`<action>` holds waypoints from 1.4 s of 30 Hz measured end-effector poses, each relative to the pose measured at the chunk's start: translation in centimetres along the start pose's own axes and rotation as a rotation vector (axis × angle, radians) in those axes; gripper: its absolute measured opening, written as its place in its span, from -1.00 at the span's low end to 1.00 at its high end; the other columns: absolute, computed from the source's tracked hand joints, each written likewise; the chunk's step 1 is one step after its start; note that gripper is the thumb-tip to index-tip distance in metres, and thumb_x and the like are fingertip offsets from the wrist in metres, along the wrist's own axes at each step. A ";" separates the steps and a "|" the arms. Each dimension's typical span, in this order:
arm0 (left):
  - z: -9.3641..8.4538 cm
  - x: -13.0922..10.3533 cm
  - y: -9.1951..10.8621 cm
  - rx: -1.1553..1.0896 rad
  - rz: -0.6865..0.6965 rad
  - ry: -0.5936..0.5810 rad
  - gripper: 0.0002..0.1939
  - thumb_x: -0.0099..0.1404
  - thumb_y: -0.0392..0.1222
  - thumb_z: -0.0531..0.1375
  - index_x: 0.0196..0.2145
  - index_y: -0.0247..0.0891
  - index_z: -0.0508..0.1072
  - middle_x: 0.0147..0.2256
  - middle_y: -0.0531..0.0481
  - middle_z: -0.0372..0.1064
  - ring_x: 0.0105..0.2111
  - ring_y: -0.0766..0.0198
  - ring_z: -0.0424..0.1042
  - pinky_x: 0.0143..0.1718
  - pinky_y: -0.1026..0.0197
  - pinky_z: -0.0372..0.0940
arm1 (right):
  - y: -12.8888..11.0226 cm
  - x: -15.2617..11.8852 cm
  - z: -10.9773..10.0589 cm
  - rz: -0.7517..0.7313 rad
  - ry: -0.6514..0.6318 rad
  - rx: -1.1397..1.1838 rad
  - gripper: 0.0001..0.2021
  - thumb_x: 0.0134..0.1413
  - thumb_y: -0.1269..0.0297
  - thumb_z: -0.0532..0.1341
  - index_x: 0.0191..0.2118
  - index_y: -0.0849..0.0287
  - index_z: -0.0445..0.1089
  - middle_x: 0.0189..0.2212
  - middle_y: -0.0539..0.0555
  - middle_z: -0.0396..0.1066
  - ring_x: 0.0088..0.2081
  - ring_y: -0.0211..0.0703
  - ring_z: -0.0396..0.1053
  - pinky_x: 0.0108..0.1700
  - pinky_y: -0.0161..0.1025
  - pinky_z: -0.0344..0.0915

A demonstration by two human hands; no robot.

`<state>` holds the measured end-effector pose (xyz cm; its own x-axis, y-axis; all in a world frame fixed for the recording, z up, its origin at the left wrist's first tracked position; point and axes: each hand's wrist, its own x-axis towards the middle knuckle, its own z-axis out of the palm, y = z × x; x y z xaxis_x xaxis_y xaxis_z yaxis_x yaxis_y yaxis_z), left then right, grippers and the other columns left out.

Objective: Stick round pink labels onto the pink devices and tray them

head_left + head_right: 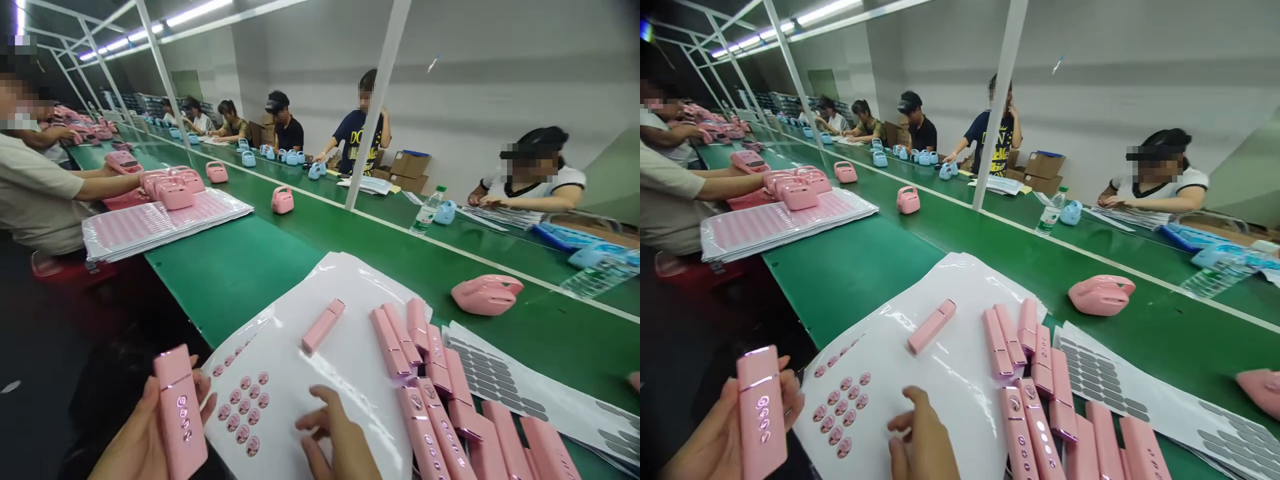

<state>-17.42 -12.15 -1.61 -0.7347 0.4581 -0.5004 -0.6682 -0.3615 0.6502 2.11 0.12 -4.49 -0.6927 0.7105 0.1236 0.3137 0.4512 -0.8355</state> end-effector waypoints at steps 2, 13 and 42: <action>-1.1 -0.1 -0.3 -0.040 -0.108 -0.001 -0.67 0.06 -0.13 0.32 -0.18 -0.16 0.47 -0.42 0.09 0.45 -0.49 0.33 0.42 -0.46 0.27 0.44 | -0.6 2.4 3.2 0.019 0.005 -0.029 -0.45 -0.06 0.61 0.06 0.08 0.06 0.08 -0.27 0.03 0.47 -0.32 -0.15 0.45 -0.22 -0.21 0.41; -0.5 -2.1 -1.4 -0.033 -0.375 0.168 -0.55 0.16 -0.15 0.24 0.02 -0.13 0.34 -0.48 0.00 0.39 -0.53 0.25 0.36 -0.49 0.18 0.37 | -2.7 6.7 5.8 0.124 -0.092 -0.102 -0.70 0.04 0.53 0.01 -0.06 0.20 0.08 -0.37 0.10 0.40 -0.38 -0.07 0.43 -0.38 -0.19 0.37; 2.4 -3.3 -3.7 0.448 -0.607 -0.341 -0.56 0.20 0.19 0.09 -0.31 -0.28 0.44 -0.61 -0.02 0.33 -0.65 0.39 0.25 -0.60 0.36 0.10 | -7.1 6.6 -2.3 0.332 -0.409 0.398 -0.70 0.01 0.39 0.12 -0.29 0.01 -0.09 -0.47 -0.14 0.34 -0.44 -0.21 0.32 -0.29 -0.12 0.29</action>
<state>-12.26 -10.35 -0.99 -0.1371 0.7168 -0.6836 -0.7745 0.3526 0.5251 -3.20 2.84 3.50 -0.8162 0.4795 -0.3223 0.3432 -0.0463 -0.9381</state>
